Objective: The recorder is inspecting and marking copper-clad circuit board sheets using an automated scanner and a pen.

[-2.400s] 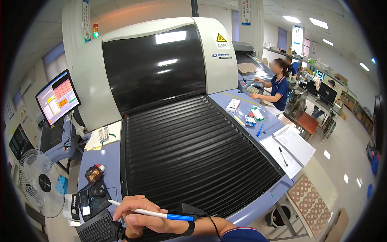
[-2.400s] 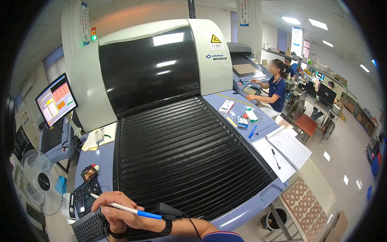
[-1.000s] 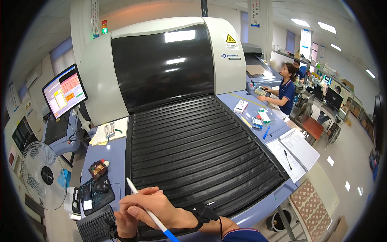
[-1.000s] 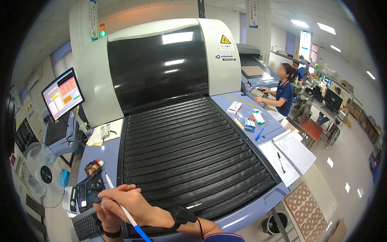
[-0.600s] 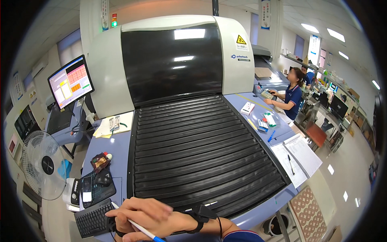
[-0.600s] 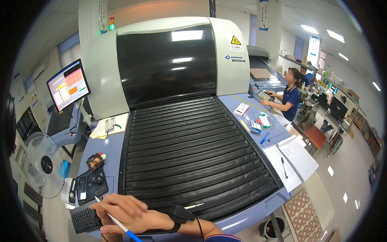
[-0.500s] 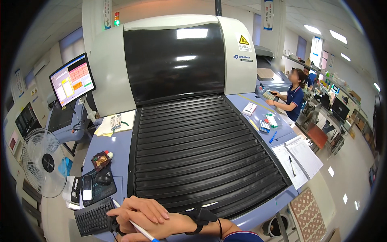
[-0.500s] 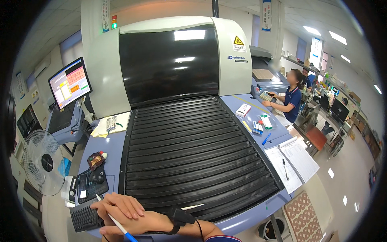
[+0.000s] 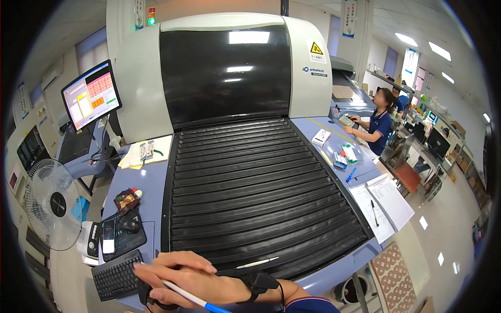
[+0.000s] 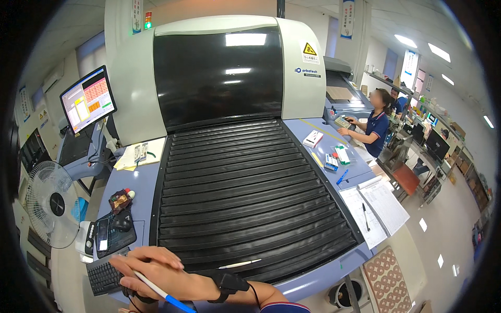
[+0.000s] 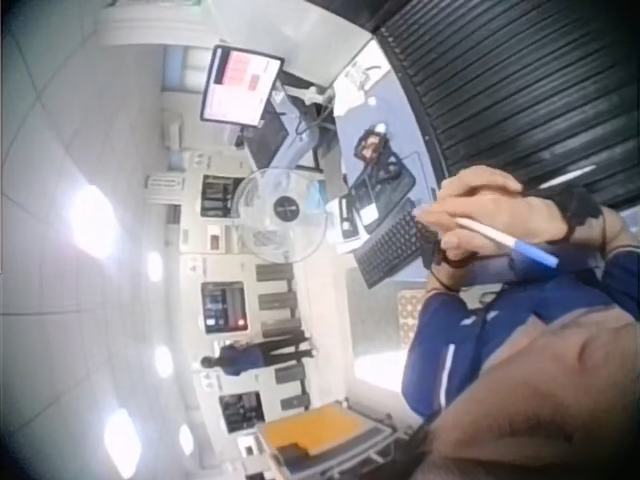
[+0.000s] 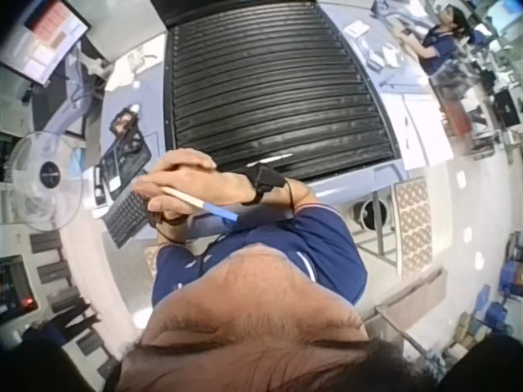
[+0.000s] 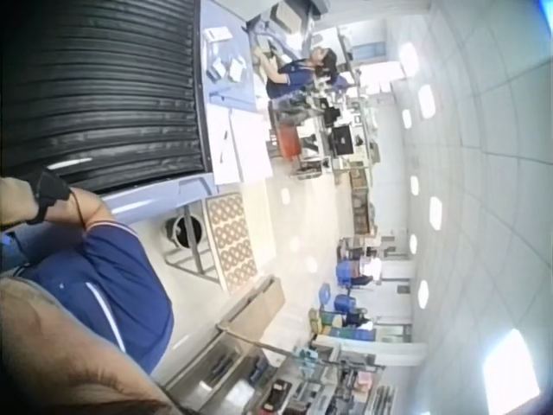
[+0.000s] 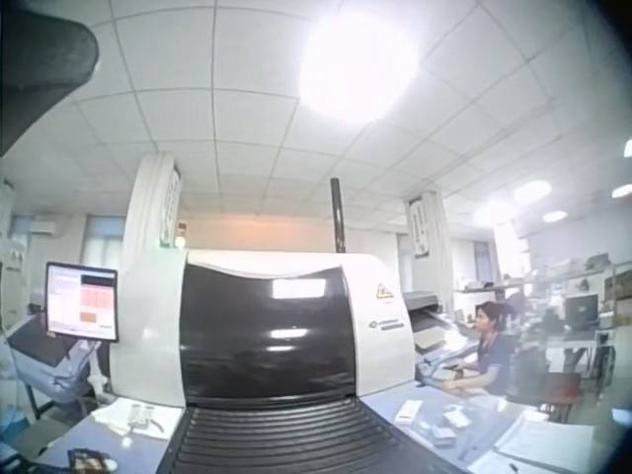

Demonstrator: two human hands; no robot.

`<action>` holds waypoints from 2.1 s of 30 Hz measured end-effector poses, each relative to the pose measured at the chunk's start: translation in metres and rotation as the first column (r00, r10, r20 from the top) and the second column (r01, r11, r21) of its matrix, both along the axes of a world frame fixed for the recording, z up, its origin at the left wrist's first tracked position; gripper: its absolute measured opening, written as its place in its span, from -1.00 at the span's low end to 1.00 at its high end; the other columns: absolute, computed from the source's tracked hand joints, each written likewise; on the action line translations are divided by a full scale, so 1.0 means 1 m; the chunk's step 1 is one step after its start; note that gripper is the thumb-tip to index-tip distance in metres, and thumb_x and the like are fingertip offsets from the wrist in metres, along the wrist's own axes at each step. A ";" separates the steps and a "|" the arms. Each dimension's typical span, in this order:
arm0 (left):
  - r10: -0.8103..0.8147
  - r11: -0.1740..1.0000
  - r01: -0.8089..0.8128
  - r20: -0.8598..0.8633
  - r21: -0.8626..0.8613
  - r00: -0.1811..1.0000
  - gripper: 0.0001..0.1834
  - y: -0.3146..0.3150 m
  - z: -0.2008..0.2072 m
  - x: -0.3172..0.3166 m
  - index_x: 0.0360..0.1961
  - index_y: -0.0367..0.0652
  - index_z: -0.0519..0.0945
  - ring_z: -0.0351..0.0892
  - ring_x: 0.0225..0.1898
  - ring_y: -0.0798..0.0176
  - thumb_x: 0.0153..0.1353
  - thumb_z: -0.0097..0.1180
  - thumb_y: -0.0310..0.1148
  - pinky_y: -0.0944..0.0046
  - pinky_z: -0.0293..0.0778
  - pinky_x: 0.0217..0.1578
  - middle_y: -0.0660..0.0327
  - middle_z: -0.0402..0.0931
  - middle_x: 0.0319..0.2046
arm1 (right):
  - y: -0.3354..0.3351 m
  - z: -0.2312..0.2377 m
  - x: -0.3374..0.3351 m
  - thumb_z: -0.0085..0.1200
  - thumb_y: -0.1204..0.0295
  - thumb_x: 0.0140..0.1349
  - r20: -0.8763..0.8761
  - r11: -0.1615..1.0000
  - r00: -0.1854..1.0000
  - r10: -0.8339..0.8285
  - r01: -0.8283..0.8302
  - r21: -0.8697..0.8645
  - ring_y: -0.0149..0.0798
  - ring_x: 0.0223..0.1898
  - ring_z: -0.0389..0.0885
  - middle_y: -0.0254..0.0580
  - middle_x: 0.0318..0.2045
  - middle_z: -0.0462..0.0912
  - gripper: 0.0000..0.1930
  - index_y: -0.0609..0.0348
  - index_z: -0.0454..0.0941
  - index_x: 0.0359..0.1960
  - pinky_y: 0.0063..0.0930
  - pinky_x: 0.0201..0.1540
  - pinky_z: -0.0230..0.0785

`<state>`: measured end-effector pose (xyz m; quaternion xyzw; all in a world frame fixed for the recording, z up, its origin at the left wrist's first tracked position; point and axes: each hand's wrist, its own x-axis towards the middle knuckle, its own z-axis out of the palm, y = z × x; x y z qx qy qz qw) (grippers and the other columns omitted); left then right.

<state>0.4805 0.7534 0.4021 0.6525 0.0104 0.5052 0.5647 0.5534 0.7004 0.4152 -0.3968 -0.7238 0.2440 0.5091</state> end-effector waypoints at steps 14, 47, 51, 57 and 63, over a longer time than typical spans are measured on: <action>-0.468 0.723 0.630 0.470 -0.285 0.749 -0.07 0.059 0.012 -0.043 -0.15 -0.18 0.73 0.51 0.15 -0.25 0.43 -0.66 0.29 -0.14 0.42 0.12 -0.15 0.61 -0.01 | -0.011 0.008 0.027 -0.05 0.51 0.21 -0.284 0.938 0.958 -0.030 0.125 0.323 0.07 -0.07 0.65 0.25 0.01 0.63 -0.73 0.43 0.69 -0.45 -0.19 -0.07 0.53; -0.590 0.579 0.749 0.468 -0.323 0.658 0.09 0.051 0.016 -0.037 0.04 -0.39 0.60 0.41 0.25 -0.14 0.35 -0.80 0.38 0.08 0.38 0.14 -0.23 0.46 0.16 | -0.009 0.001 0.007 -0.13 0.80 -0.13 -0.562 0.784 0.822 -0.094 0.409 0.467 -0.46 -0.82 0.28 -0.28 -0.79 0.31 -0.82 0.25 0.36 -0.71 -0.68 -0.82 0.11; -0.602 0.530 0.763 0.468 -0.371 0.646 0.08 0.049 0.010 -0.033 0.07 -0.37 0.58 0.41 0.25 -0.07 0.36 -0.79 0.37 0.06 0.30 0.21 -0.18 0.45 0.18 | -0.006 -0.010 0.005 0.02 0.78 -0.13 -0.182 0.827 0.873 -0.452 0.487 0.283 -0.31 -0.58 0.62 -0.10 -0.58 0.63 -0.69 0.37 0.59 -0.27 -0.56 -0.41 0.50; -0.510 0.783 0.391 -0.139 -0.484 0.849 -0.16 0.037 -0.039 0.002 0.10 -0.38 0.53 0.54 0.10 0.14 0.48 -0.56 0.20 0.17 0.43 0.14 -0.02 0.54 0.06 | -0.012 -0.048 0.020 0.09 0.49 0.27 0.120 0.864 0.855 -0.504 0.496 0.093 -0.27 -0.29 0.68 -0.03 -0.29 0.69 -0.54 0.41 0.37 0.19 -0.47 -0.19 0.51; -0.604 0.730 0.396 -0.255 -0.557 0.755 -0.32 0.048 -0.126 0.018 0.08 -0.30 0.56 0.60 -0.03 0.23 0.51 -0.47 0.04 0.28 0.44 0.08 0.09 0.66 -0.16 | -0.009 -0.103 0.035 -0.01 0.37 0.40 0.219 0.869 0.841 -0.494 0.474 0.142 -0.28 -0.31 0.66 -0.04 -0.34 0.68 -0.64 0.41 0.51 0.08 -0.44 -0.21 0.48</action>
